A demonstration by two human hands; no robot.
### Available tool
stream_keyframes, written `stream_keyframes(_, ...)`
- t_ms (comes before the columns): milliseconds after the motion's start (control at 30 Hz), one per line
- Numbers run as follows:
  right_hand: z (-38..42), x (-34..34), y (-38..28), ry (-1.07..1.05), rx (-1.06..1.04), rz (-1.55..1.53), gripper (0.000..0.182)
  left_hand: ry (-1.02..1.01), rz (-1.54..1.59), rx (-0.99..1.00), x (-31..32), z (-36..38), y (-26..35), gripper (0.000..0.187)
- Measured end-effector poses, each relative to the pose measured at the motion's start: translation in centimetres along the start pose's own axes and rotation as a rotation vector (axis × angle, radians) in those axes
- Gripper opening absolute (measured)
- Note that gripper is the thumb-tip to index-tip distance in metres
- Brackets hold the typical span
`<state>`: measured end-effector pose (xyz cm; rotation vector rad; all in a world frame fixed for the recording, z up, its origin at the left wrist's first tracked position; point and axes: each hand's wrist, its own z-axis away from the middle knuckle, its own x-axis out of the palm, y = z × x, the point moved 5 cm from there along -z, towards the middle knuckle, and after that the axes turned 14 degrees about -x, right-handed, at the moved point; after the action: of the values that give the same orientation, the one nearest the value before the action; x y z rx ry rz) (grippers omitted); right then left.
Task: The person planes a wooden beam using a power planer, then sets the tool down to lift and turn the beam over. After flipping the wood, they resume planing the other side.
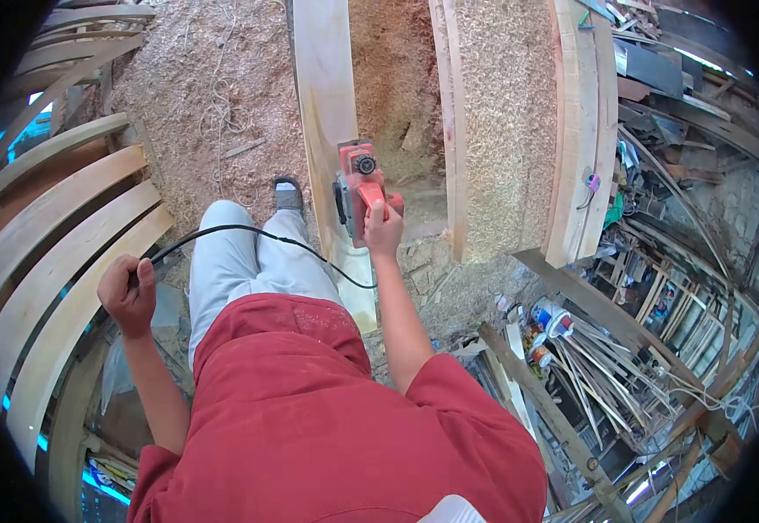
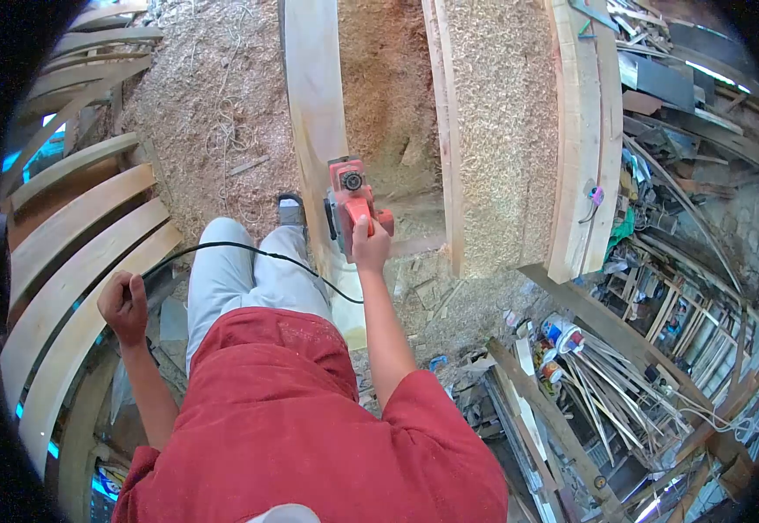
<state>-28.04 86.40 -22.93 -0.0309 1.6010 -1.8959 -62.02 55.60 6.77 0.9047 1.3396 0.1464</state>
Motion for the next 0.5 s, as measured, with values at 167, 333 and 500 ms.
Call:
stream_keyframes(167, -3.4, 1.4, -2.0, 0.007, 0.022, 0.126, 0.05, 0.023, 0.008, -0.001, -0.9, -2.6, 1.0, 0.031)
stream_keyframes(333, -6.6, 2.9, -2.5, 0.007, 0.028, 0.134, 0.052, -0.035, -0.016, -0.045, -1.4, -6.2, 0.4, 0.034)
stream_keyframes(500, -9.3, 4.8, -4.4, 0.06, -0.005, -0.004, 0.047, -0.057, 0.002, -0.016, -0.9, -11.3, -0.1, 0.03)
